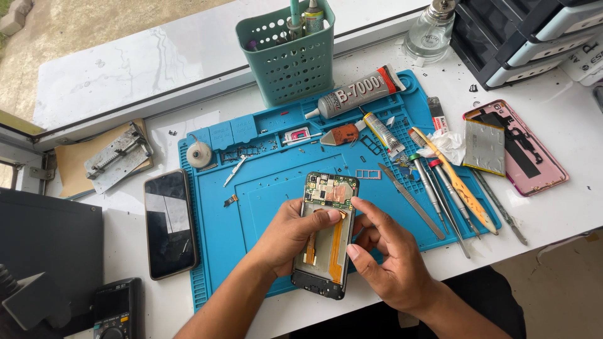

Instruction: Cleaning a smartphone motherboard with a toothbrush and cloth at a repair station.

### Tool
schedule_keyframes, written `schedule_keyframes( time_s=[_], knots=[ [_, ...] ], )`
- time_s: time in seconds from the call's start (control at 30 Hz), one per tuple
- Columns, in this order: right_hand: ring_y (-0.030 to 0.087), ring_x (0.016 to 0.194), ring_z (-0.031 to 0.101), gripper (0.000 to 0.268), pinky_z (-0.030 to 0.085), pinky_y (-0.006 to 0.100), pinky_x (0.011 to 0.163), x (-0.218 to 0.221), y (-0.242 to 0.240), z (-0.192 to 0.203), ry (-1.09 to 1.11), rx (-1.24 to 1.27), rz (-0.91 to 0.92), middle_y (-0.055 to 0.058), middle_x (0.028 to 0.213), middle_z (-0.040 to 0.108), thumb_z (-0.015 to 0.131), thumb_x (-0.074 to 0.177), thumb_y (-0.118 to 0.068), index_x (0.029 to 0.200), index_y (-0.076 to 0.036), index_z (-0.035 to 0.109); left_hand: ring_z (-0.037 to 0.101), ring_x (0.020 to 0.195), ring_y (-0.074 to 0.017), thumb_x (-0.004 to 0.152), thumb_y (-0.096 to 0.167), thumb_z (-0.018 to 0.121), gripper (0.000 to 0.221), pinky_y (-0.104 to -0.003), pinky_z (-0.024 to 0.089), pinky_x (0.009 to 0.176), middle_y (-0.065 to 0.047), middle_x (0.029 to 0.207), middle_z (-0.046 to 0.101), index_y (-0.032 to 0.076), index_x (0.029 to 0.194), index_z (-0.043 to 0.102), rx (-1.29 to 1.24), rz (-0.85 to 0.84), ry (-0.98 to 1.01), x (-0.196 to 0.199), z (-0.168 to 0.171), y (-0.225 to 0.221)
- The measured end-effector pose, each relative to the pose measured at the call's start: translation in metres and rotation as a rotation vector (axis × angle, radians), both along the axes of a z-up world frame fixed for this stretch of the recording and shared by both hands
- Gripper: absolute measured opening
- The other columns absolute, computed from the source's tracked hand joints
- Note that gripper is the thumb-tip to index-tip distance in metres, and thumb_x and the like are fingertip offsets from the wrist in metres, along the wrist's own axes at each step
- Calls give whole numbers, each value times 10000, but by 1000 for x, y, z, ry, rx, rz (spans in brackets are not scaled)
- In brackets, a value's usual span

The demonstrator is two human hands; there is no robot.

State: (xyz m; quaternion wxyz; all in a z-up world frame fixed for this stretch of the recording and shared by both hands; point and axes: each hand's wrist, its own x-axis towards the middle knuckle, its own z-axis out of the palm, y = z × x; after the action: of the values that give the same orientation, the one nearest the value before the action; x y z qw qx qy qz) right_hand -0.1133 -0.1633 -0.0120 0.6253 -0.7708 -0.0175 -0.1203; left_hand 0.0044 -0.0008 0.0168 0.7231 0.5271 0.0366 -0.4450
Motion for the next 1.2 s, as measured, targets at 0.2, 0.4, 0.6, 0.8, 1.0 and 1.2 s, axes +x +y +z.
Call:
schedule_keyframes(
  time_s=[0.2,0.4,0.6,0.8,1.0,1.2],
  knots=[
    [144,835,671,600,619,266,728,2,-1,7,-12,-76,22,119,1283,650,626,942,-231,1492,-47,470,714,733,-242,820,180,790,300,-363,590,610,-130,879,753,14,1061,724,14,18,-32,-1,-1,-1],
    [284,1001,693,265,563,367,811,18,-66,36,-295,-610,-384,179,1142,727,551,1050,-124,1203,37,695,732,807,-247,770,278,809,405,-366,603,635,-128,944,768,54,1088,699,78,-23,-33,2,-4,0],
    [340,1239,502,474,516,516,957,54,-153,47,398,-1074,-433,3,1389,671,633,923,-140,1389,-197,692,732,793,-233,776,292,806,413,-363,606,654,-110,945,769,74,1111,703,65,-52,-53,0,-6,1],
    [340,1348,498,402,499,583,977,79,-147,57,717,-1065,-365,108,1409,591,616,983,-300,1381,-267,659,739,822,-252,784,296,797,416,-377,616,679,-120,978,775,84,1127,693,72,-71,-49,1,-5,1],
    [354,1158,613,211,541,544,784,74,-151,51,557,-1149,-542,110,1151,696,634,1002,-367,1055,-203,756,750,869,-266,786,305,788,441,-375,607,722,-122,1010,777,104,1161,671,103,-83,-49,1,2,2],
    [320,1113,702,144,495,472,973,77,-181,14,-191,-1068,-682,140,1158,769,737,847,-129,835,-48,619,742,909,-246,763,349,796,470,-362,595,759,-97,1030,774,122,1153,664,105,-86,-67,2,1,3]
  ],
)
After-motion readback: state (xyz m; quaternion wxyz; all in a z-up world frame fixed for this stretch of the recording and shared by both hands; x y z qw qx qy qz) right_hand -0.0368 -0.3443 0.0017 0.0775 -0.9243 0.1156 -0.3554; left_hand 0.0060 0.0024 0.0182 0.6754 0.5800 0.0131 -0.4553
